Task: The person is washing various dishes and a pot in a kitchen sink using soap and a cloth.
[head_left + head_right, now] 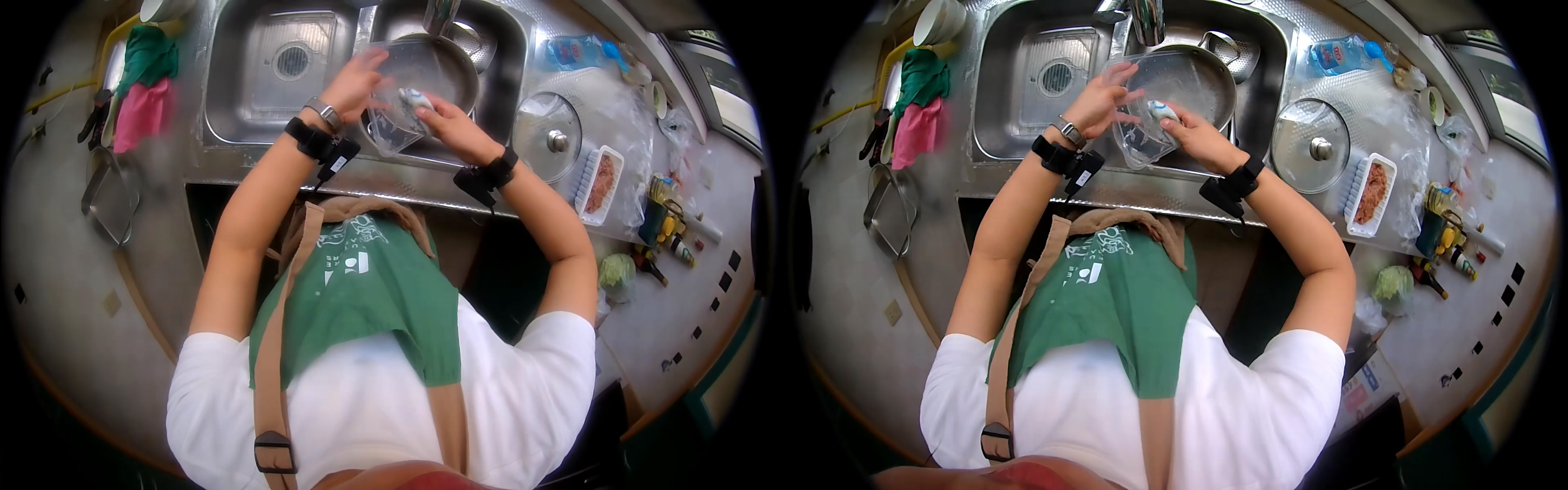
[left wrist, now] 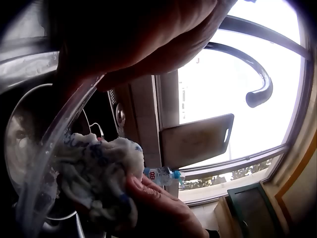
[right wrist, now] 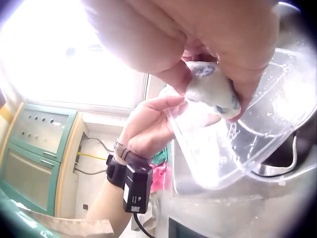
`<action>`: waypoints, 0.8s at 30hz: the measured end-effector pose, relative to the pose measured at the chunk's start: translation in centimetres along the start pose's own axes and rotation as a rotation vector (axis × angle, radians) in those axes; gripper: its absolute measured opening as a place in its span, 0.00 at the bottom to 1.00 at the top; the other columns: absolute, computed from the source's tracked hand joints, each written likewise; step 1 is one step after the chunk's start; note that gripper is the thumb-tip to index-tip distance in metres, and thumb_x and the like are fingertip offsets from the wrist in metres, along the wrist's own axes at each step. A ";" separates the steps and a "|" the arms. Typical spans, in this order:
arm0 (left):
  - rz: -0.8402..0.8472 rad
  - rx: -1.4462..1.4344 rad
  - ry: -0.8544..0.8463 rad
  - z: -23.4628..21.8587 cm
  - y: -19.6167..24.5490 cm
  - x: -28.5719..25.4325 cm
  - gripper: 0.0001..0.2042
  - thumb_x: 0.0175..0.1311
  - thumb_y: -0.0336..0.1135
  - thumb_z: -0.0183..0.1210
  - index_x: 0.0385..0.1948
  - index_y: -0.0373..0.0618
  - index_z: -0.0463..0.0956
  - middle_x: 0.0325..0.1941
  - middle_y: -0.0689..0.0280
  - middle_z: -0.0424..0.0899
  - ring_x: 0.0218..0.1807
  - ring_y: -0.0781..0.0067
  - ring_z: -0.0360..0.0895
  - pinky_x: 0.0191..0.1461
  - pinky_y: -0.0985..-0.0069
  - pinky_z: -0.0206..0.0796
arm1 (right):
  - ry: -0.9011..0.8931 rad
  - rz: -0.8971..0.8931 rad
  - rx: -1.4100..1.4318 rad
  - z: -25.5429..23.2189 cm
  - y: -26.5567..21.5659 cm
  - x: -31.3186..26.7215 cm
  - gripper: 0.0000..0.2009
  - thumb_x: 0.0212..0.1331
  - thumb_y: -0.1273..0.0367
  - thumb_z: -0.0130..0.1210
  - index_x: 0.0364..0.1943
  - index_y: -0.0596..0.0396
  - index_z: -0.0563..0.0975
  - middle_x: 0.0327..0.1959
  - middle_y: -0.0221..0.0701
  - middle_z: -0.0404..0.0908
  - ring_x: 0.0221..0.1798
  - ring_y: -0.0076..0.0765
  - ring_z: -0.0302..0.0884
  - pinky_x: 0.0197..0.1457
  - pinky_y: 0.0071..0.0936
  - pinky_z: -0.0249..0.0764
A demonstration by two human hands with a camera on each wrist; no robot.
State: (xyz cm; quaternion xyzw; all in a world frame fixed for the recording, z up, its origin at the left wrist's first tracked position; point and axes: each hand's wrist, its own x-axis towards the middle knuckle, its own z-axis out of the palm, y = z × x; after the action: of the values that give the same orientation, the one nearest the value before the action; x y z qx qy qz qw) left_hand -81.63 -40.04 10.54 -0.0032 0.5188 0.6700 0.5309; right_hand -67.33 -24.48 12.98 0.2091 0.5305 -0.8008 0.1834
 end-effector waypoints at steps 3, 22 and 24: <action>0.082 0.282 -0.027 3.1 3.7 -3.0 0.23 0.57 0.22 0.40 0.57 0.52 0.57 0.62 0.66 0.60 0.58 0.64 0.63 0.51 0.62 0.63 | 0.190 -0.002 0.198 -4.2 -0.9 -1.0 0.16 0.61 0.68 0.42 0.52 0.58 0.63 0.47 0.30 0.70 0.49 0.25 0.67 0.52 0.25 0.64; 0.444 0.755 0.244 -4.2 -1.5 -3.2 0.31 0.51 0.31 0.56 0.58 0.54 0.53 0.62 0.58 0.55 0.62 0.59 0.55 0.56 0.54 0.56 | 0.386 0.398 -1.167 -8.3 7.6 15.4 0.26 0.39 0.67 0.58 0.48 0.60 0.70 0.47 0.44 0.73 0.49 0.42 0.72 0.50 0.29 0.69; 0.089 0.360 0.139 -1.0 -1.0 -1.4 0.37 0.54 0.42 0.57 0.61 0.54 0.40 0.61 0.57 0.55 0.57 0.62 0.62 0.47 0.60 0.67 | 0.254 0.429 -1.078 -11.0 9.9 17.6 0.27 0.39 0.71 0.58 0.49 0.61 0.66 0.44 0.46 0.72 0.42 0.43 0.74 0.41 0.31 0.74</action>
State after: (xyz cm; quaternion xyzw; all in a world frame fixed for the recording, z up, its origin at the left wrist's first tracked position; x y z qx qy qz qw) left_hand -80.84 -41.88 10.17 0.0685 0.6653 0.5873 0.4558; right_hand -75.60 -19.25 -7.83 0.2832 0.8260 -0.3322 0.3566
